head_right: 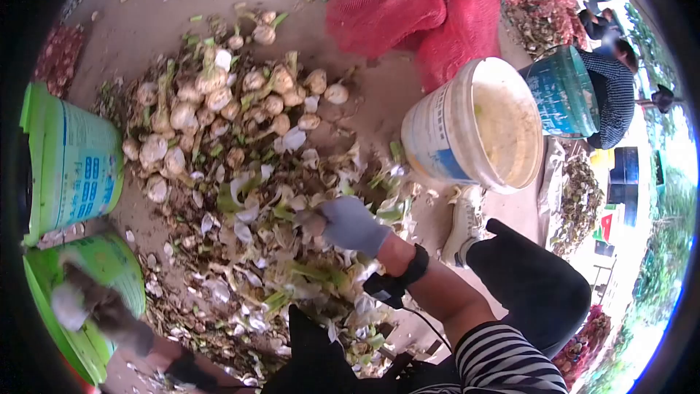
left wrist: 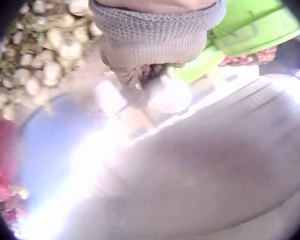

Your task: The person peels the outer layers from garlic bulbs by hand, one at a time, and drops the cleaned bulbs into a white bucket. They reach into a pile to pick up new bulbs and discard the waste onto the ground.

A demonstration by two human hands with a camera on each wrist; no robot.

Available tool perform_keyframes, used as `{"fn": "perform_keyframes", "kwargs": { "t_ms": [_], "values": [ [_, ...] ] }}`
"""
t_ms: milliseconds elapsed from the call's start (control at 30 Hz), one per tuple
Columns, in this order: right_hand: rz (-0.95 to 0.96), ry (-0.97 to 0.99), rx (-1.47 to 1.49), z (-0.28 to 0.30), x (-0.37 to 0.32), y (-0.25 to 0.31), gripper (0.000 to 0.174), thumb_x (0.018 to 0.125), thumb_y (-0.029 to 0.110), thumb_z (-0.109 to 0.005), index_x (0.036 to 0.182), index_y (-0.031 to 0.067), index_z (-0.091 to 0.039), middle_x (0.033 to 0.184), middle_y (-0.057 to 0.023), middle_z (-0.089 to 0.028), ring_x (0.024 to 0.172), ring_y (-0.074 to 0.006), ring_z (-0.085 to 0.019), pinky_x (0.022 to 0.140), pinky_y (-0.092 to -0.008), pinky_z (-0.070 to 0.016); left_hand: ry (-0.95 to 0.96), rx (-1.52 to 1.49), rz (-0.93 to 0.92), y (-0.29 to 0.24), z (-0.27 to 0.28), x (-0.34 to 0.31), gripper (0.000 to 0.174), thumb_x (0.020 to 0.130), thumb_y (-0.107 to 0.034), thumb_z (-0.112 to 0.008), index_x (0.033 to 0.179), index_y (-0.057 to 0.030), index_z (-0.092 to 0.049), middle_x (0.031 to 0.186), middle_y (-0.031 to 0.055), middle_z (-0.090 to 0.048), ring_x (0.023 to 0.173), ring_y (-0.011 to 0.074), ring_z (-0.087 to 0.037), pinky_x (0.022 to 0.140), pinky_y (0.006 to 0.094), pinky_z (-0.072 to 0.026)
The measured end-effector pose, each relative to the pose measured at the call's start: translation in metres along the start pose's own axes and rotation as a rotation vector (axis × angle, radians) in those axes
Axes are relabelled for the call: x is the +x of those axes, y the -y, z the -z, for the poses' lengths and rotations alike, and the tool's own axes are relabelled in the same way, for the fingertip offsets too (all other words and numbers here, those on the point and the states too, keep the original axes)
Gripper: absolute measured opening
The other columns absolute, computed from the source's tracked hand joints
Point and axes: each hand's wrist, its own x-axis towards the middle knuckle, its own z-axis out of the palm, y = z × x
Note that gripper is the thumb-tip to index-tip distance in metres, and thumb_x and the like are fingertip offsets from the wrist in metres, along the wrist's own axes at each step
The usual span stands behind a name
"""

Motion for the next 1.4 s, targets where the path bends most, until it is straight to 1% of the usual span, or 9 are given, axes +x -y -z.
{"fn": "perform_keyframes", "kwargs": {
  "t_ms": [33, 200, 367, 467, 767, 867, 1000, 1200, 1400],
  "values": [
    [-0.153, -0.06, 0.071, 0.008, 0.0, -0.01, 0.02, 0.085, 0.018, -0.058, 0.092, 0.0012, -0.065, 0.084, -0.018, -0.061, 0.073, -0.0317, -0.06, 0.065, -0.0359, -0.0477, 0.188, 0.687, -0.055, -0.001, -0.02, 0.006, 0.058, 0.092, -0.024, -0.045, 0.14, -0.0008, -0.023, 0.142, 0.0168, -0.033, 0.124, 0.0266, -0.042, 0.078, 0.0353, -0.043],
    [-0.155, -0.53, -0.2, 0.036, 0.056, -0.076, 0.038, 0.08, 0.025, -0.063, 0.112, 0.0047, -0.057, 0.098, -0.0241, -0.06, 0.089, -0.0384, -0.06, 0.074, -0.0433, -0.0481, -0.159, 1.127, -0.05, -0.023, 0.043, 0.006, 0.052, 0.095, -0.029, -0.04, 0.139, -0.0042, -0.03, 0.142, 0.0144, -0.034, 0.125, 0.026, -0.04, 0.103, 0.0397, -0.0374],
    [-0.324, -0.518, -0.399, 0.071, 0.139, -0.119, 0.045, 0.073, 0.017, -0.059, 0.116, 0.0092, -0.053, 0.102, -0.0208, -0.06, 0.09, -0.0404, -0.059, 0.079, -0.0464, -0.0463, -0.641, 1.561, 0.024, 0.1, 0.116, 0.003, 0.043, 0.091, -0.033, -0.05, 0.122, -0.004, -0.051, 0.106, 0.0069, -0.06, 0.082, 0.0138, -0.054, 0.072, 0.0252, -0.0474],
    [-0.406, -0.41, -0.333, 0.068, 0.157, -0.139, 0.046, 0.071, 0.016, -0.06, 0.116, 0.0077, -0.054, 0.103, -0.0207, -0.06, 0.094, -0.0394, -0.058, 0.082, -0.0458, -0.0455, -0.598, 1.461, 0.238, 0.123, 0.139, 0.008, 0.039, 0.091, -0.03, -0.051, 0.121, -0.0048, -0.052, 0.102, 0.0072, -0.06, 0.084, 0.0146, -0.056, 0.073, 0.027, -0.0475],
    [0.222, -0.187, 0.258, 0.007, 0.028, -0.001, 0.04, 0.078, 0.013, -0.065, 0.115, 0.0027, -0.055, 0.107, -0.0159, -0.061, 0.098, -0.0313, -0.059, 0.087, -0.0354, -0.0443, -0.269, 1.84, 0.588, 0.163, 0.227, -0.008, 0.052, 0.076, 0.004, -0.062, 0.124, -0.0003, -0.045, 0.116, 0.0124, -0.055, 0.101, 0.0174, -0.056, 0.083, 0.0285, -0.0464],
    [-0.236, -0.247, 0.958, 0.002, 0.014, 0.018, 0.037, 0.08, 0.018, -0.064, 0.112, 0.0032, -0.056, 0.1, -0.0129, -0.062, 0.087, -0.0351, -0.059, 0.082, -0.0324, -0.0468, -0.312, 1.701, 0.719, 0.153, 0.206, -0.018, 0.066, 0.068, 0.009, -0.065, 0.129, 0.0005, -0.04, 0.118, 0.0079, -0.053, 0.103, 0.0203, -0.054, 0.089, 0.0319, -0.0454],
    [0.078, -0.324, 0.348, -0.019, 0.023, 0.029, 0.029, 0.082, 0.019, -0.064, 0.104, 0.0007, -0.06, 0.088, -0.0148, -0.065, 0.078, -0.0156, -0.061, 0.073, -0.0305, -0.0481, 0.195, 2.318, 0.534, 0.163, 0.162, -0.031, 0.065, 0.064, 0.004, -0.073, 0.122, 0.0048, -0.045, 0.113, 0.0144, -0.055, 0.105, 0.0192, -0.054, 0.088, 0.031, -0.0459],
    [-0.072, 0.048, 0.399, 0.007, 0.002, 0.086, 0.025, 0.082, 0.016, -0.063, 0.1, -0.0015, -0.063, 0.085, -0.0049, -0.065, 0.077, -0.0067, -0.056, 0.072, -0.0248, -0.0479, -0.297, 1.624, 0.551, 0.146, 0.123, -0.06, 0.059, 0.064, 0.008, -0.069, 0.12, 0.0018, -0.05, 0.115, 0.0097, -0.055, 0.103, 0.0207, -0.056, 0.083, 0.0312, -0.0501],
    [-0.015, 0.058, 0.753, 0.008, -0.025, 0.134, 0.026, 0.08, 0.008, -0.06, 0.104, -0.0009, -0.062, 0.089, -0.0072, -0.066, 0.077, -0.0118, -0.06, 0.07, -0.0262, -0.0487, -0.312, 1.067, 0.596, 0.137, 0.057, -0.073, 0.056, 0.076, 0.0, -0.064, 0.128, -0.0011, -0.042, 0.113, 0.0103, -0.057, 0.097, 0.0202, -0.06, 0.078, 0.0319, -0.0531]
  ]
}}
